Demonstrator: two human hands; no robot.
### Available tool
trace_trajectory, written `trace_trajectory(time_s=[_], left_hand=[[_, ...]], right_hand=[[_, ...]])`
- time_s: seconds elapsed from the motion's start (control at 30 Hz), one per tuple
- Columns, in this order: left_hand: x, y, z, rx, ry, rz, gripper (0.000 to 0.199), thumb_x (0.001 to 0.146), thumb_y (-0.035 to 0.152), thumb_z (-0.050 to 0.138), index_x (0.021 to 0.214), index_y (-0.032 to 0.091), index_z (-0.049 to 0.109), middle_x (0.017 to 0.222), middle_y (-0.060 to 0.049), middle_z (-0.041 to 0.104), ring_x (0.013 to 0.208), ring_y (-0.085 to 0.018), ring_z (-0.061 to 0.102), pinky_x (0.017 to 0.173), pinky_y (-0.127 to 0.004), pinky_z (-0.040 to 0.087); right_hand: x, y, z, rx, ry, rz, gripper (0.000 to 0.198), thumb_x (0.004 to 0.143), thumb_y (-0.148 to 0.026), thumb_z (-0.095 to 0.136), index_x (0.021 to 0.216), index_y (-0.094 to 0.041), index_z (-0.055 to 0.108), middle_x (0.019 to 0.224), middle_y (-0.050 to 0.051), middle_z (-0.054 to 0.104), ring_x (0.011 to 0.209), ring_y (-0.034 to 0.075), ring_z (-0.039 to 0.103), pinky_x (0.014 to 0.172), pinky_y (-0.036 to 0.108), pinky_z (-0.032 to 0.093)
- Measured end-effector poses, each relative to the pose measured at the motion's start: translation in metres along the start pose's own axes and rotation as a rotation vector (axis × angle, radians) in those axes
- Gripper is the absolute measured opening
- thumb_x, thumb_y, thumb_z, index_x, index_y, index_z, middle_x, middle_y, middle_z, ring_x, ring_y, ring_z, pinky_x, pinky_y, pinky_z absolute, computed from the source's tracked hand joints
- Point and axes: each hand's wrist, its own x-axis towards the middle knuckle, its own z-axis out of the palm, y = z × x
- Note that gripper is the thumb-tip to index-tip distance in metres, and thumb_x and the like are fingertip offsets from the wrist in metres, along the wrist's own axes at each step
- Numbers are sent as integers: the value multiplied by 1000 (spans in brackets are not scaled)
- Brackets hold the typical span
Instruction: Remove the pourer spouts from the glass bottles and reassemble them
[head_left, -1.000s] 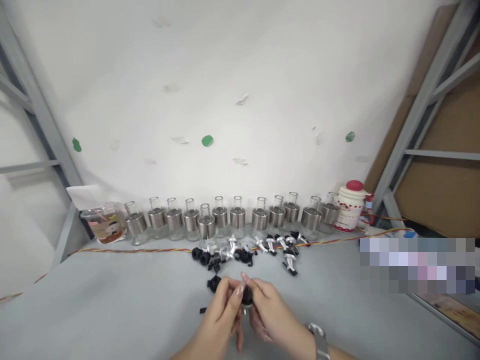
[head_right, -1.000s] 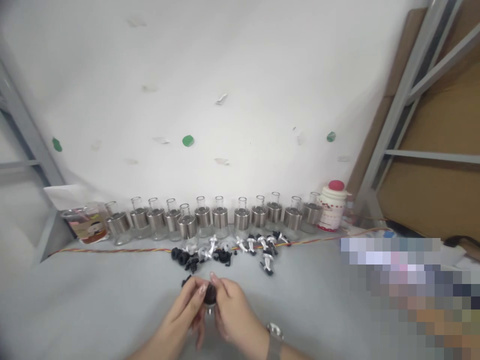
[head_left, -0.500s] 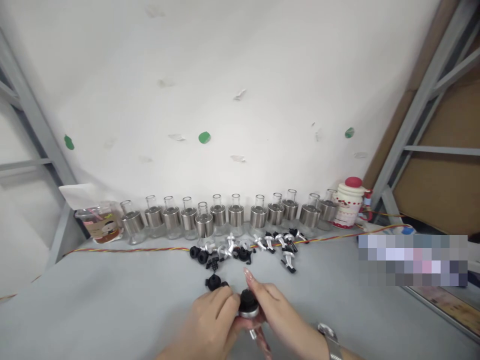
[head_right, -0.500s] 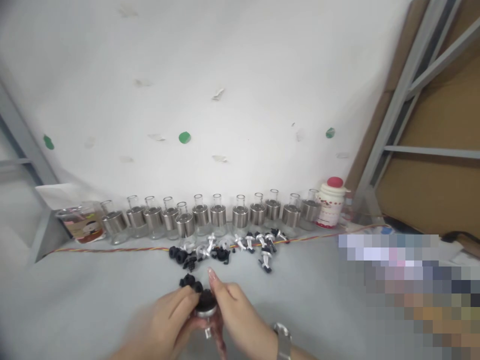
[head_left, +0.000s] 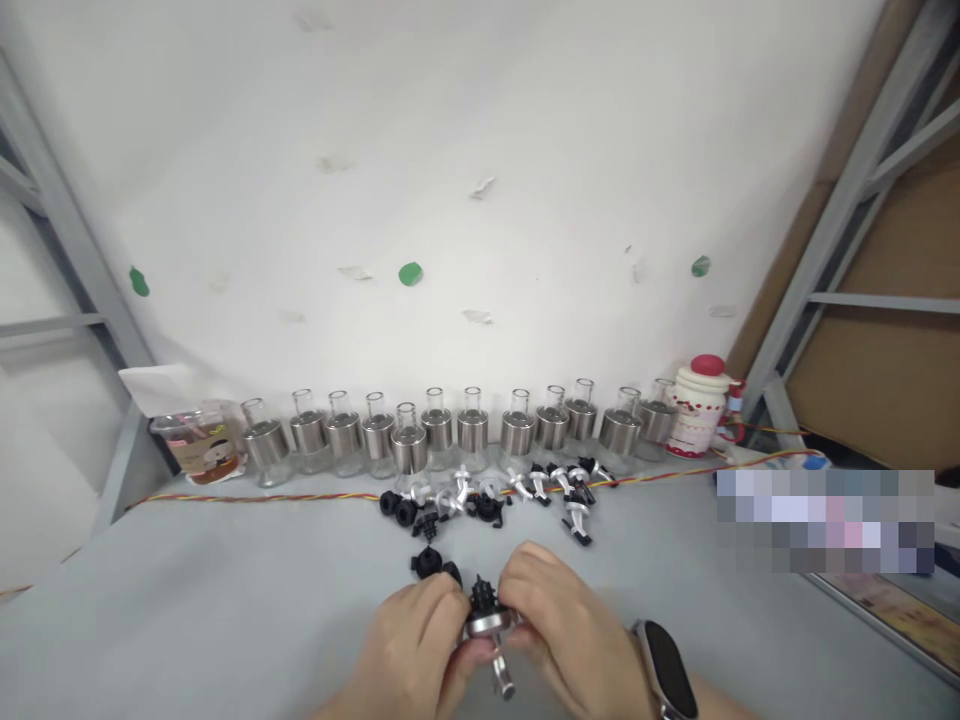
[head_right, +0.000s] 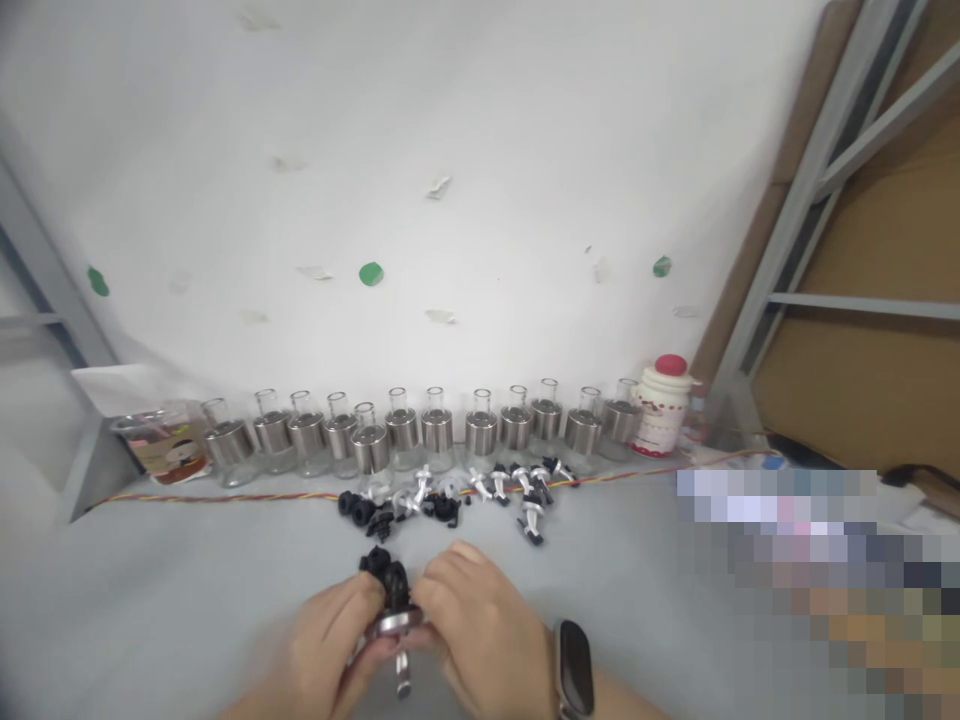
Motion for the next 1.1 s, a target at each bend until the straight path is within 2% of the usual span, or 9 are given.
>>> trace_trajectory(time_s=[0.13, 0.27, 0.4, 0.5, 0.57, 0.7, 0.8, 0.93, 1.1], left_hand=[[9, 4, -6, 150, -82, 43, 22, 88, 27, 29, 77, 16, 45, 57, -4, 54, 47, -17, 51, 40, -27, 41], [13, 6, -11, 156, -125, 98, 24, 88, 23, 29, 70, 17, 45, 52, -2, 53, 44, -16, 50, 40, -26, 41], [8, 6, -7, 119, -71, 168, 34, 90, 23, 24, 62, 18, 44, 47, 0, 49, 41, -13, 46, 38, -24, 36], [1, 6, 2, 126, 29, 247, 35, 89, 21, 23, 62, 19, 45, 44, 2, 46, 38, -12, 43, 37, -23, 32], [-3, 5, 6, 112, 68, 252, 34, 89, 20, 24, 62, 18, 45, 44, 2, 45, 38, -12, 42, 36, -23, 31], [-4, -1, 5, 32, 28, 136, 28, 87, 20, 28, 66, 17, 46, 49, -1, 47, 42, -14, 43, 39, -24, 33], [3, -4, -5, 92, -59, 104, 20, 85, 18, 33, 71, 16, 48, 54, -2, 49, 47, -15, 46, 42, -25, 35], [12, -4, -15, 245, -216, 89, 18, 86, 20, 36, 73, 17, 48, 59, -1, 51, 49, -17, 48, 43, -27, 36], [13, -7, -12, 284, -463, 25, 13, 86, 26, 41, 76, 19, 46, 70, -1, 53, 58, -18, 51, 47, -28, 38]], right_hand=[[4, -5, 0, -102, 61, -62, 28, 92, -25, 17, 78, -17, 40, 63, 3, 48, 58, 14, 38, 56, 29, 34], [4, -8, 4, -170, 97, -122, 29, 92, -20, 18, 72, -18, 40, 57, 1, 46, 54, 14, 37, 51, 27, 32], [-3, -12, 15, -156, 177, -62, 31, 91, -15, 21, 64, -19, 37, 55, 0, 42, 54, 13, 36, 51, 26, 31], [-5, -16, 17, -93, 228, -83, 35, 91, -15, 21, 57, -20, 30, 50, -3, 35, 50, 12, 33, 49, 24, 29], [-3, -16, 13, -43, 222, -98, 36, 91, -18, 20, 56, -20, 29, 50, -3, 33, 50, 12, 32, 49, 24, 29], [2, -6, -1, 47, 71, -97, 34, 92, -34, 15, 75, -19, 40, 61, 2, 47, 59, 14, 40, 57, 28, 36], [3, 4, -9, -35, -108, -104, 27, 90, -33, 22, 88, -16, 43, 71, 7, 52, 65, 17, 43, 63, 33, 36], [1, 6, -16, -167, -250, -52, 11, 81, -20, 38, 87, -14, 46, 74, 7, 54, 67, 18, 44, 65, 33, 35], [2, 3, -14, -305, -380, 85, 5, 71, -18, 49, 76, -17, 48, 73, 3, 55, 65, 16, 46, 64, 29, 35]])
